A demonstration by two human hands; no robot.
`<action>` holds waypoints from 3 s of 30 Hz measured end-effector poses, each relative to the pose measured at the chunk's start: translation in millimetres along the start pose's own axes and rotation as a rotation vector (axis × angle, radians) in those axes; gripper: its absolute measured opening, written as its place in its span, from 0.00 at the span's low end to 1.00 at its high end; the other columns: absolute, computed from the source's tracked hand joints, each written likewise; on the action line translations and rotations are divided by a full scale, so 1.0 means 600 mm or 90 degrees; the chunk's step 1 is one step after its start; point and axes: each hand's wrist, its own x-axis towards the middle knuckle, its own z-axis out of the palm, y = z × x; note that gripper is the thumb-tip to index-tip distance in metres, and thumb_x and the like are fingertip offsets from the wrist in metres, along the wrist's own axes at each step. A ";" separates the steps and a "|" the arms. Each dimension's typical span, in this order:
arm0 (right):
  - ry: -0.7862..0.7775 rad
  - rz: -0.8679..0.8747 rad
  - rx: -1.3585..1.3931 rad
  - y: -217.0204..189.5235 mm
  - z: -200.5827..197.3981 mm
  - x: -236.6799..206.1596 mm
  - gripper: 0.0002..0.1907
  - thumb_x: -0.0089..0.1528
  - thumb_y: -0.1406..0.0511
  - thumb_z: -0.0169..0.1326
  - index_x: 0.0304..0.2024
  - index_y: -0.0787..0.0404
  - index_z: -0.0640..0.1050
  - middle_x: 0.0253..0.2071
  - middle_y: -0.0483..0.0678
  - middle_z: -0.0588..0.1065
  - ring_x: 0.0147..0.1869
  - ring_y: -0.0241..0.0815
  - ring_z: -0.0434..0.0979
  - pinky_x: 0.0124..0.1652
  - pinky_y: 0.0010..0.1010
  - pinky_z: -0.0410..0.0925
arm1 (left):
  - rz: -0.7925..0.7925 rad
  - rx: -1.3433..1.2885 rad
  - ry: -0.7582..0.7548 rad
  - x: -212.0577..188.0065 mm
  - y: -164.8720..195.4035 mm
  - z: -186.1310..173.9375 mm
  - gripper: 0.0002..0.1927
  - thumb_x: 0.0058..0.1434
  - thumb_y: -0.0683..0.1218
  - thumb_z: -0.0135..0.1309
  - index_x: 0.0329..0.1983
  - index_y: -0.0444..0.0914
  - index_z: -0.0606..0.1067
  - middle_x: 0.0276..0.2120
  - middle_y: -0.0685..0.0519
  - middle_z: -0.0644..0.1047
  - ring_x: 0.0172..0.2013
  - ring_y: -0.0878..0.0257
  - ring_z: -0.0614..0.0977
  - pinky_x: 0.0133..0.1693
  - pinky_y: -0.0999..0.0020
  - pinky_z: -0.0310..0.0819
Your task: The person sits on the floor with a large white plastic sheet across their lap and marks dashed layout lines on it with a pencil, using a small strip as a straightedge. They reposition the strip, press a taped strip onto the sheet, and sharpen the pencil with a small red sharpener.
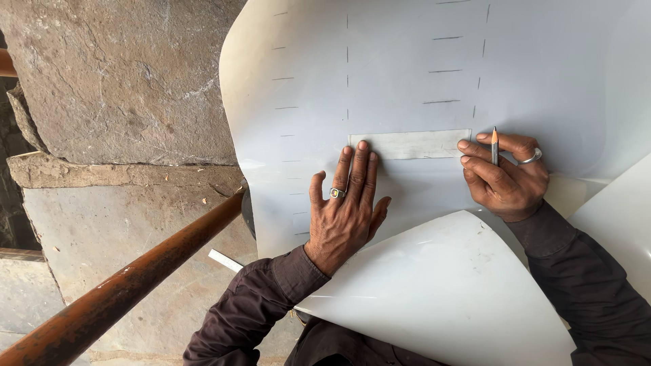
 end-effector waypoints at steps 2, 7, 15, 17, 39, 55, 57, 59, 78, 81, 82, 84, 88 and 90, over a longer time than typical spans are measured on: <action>-0.003 0.001 0.003 0.000 -0.001 -0.001 0.08 0.65 0.69 0.65 0.43 0.58 0.78 0.44 0.47 0.84 0.58 0.44 0.77 0.51 0.35 0.71 | 0.000 0.000 -0.002 0.001 0.000 -0.003 0.39 0.70 0.62 0.52 0.76 0.35 0.62 0.77 0.43 0.53 0.77 0.52 0.50 0.64 0.40 0.54; -0.007 0.003 0.009 0.000 -0.003 -0.004 0.08 0.65 0.69 0.65 0.43 0.58 0.78 0.44 0.46 0.84 0.58 0.44 0.77 0.52 0.36 0.71 | 0.000 -0.001 0.000 0.000 -0.001 -0.001 0.39 0.70 0.62 0.52 0.76 0.35 0.62 0.77 0.44 0.54 0.77 0.53 0.51 0.64 0.40 0.54; -0.005 0.017 0.014 -0.005 -0.007 0.010 0.10 0.63 0.73 0.65 0.42 0.59 0.77 0.44 0.47 0.84 0.60 0.44 0.76 0.54 0.34 0.73 | 0.003 0.019 0.024 0.000 -0.002 -0.003 0.40 0.69 0.61 0.52 0.76 0.34 0.62 0.77 0.43 0.55 0.76 0.52 0.52 0.65 0.39 0.52; 0.000 0.018 0.008 -0.010 -0.013 0.020 0.10 0.61 0.73 0.65 0.41 0.59 0.77 0.44 0.47 0.84 0.60 0.44 0.76 0.54 0.34 0.73 | 0.004 0.018 0.031 0.006 -0.002 -0.013 0.40 0.68 0.62 0.51 0.76 0.34 0.61 0.76 0.42 0.55 0.76 0.52 0.53 0.65 0.39 0.52; -0.002 0.057 -0.001 -0.028 0.006 0.011 0.10 0.64 0.75 0.62 0.43 0.58 0.77 0.46 0.45 0.83 0.61 0.39 0.78 0.53 0.27 0.74 | 0.009 0.151 0.048 -0.005 -0.007 -0.022 0.41 0.70 0.66 0.44 0.73 0.31 0.64 0.74 0.39 0.58 0.40 0.57 0.66 0.57 0.54 0.64; 0.046 0.058 -0.004 -0.037 -0.028 0.029 0.10 0.59 0.71 0.62 0.43 0.57 0.79 0.39 0.40 0.82 0.54 0.39 0.79 0.49 0.34 0.72 | 0.143 0.097 -0.015 0.068 0.004 -0.064 0.37 0.67 0.62 0.46 0.73 0.38 0.60 0.51 0.28 0.73 0.48 0.40 0.80 0.61 0.47 0.60; 0.045 0.063 -0.001 -0.037 -0.028 0.025 0.11 0.60 0.71 0.62 0.45 0.57 0.79 0.37 0.39 0.81 0.54 0.39 0.79 0.49 0.35 0.73 | 0.149 0.100 -0.059 0.079 0.011 -0.068 0.37 0.69 0.62 0.46 0.73 0.36 0.60 0.48 0.29 0.74 0.42 0.44 0.81 0.62 0.45 0.59; 0.042 0.063 -0.014 -0.036 -0.026 0.023 0.12 0.60 0.71 0.62 0.46 0.57 0.80 0.34 0.39 0.81 0.54 0.40 0.79 0.49 0.36 0.72 | 0.144 0.093 -0.112 0.086 0.017 -0.072 0.35 0.71 0.61 0.45 0.72 0.33 0.62 0.45 0.32 0.73 0.41 0.45 0.80 0.63 0.43 0.58; 0.031 0.089 0.015 -0.040 -0.022 0.009 0.09 0.65 0.72 0.62 0.44 0.58 0.77 0.44 0.40 0.83 0.56 0.39 0.77 0.50 0.32 0.72 | 0.206 -0.026 -0.014 0.104 0.012 -0.056 0.32 0.53 0.48 0.56 0.63 0.37 0.67 0.43 0.48 0.71 0.41 0.55 0.76 0.46 0.53 0.71; 0.024 0.104 0.022 -0.041 -0.022 0.007 0.08 0.66 0.72 0.62 0.44 0.58 0.76 0.45 0.40 0.83 0.57 0.39 0.76 0.51 0.33 0.72 | 0.211 -0.027 -0.016 0.108 0.010 -0.056 0.32 0.54 0.45 0.56 0.64 0.39 0.68 0.43 0.51 0.71 0.39 0.58 0.76 0.44 0.55 0.71; 0.024 0.105 0.022 -0.041 -0.022 0.006 0.08 0.66 0.72 0.62 0.43 0.57 0.76 0.45 0.40 0.83 0.57 0.40 0.76 0.51 0.33 0.72 | 0.211 -0.027 -0.025 0.109 0.009 -0.055 0.31 0.54 0.45 0.56 0.64 0.39 0.69 0.43 0.51 0.71 0.39 0.58 0.76 0.44 0.56 0.71; 0.023 0.103 0.023 -0.039 -0.021 0.005 0.08 0.66 0.72 0.62 0.43 0.57 0.76 0.44 0.40 0.83 0.57 0.39 0.76 0.52 0.33 0.72 | 0.213 -0.027 -0.042 0.110 0.008 -0.053 0.31 0.55 0.45 0.56 0.64 0.39 0.70 0.42 0.51 0.70 0.39 0.58 0.76 0.43 0.56 0.71; 0.021 0.099 0.031 -0.035 -0.021 0.002 0.08 0.66 0.72 0.62 0.43 0.57 0.76 0.44 0.40 0.83 0.58 0.39 0.76 0.52 0.32 0.71 | 0.220 0.005 -0.016 0.108 0.009 -0.045 0.31 0.56 0.43 0.55 0.66 0.40 0.68 0.44 0.52 0.70 0.38 0.59 0.76 0.47 0.54 0.72; 0.022 0.101 0.036 -0.035 -0.021 0.002 0.08 0.66 0.72 0.62 0.43 0.58 0.76 0.44 0.40 0.83 0.58 0.39 0.76 0.52 0.32 0.71 | 0.220 0.016 -0.002 0.110 0.015 -0.040 0.31 0.58 0.43 0.54 0.67 0.41 0.66 0.44 0.52 0.70 0.39 0.59 0.77 0.49 0.53 0.71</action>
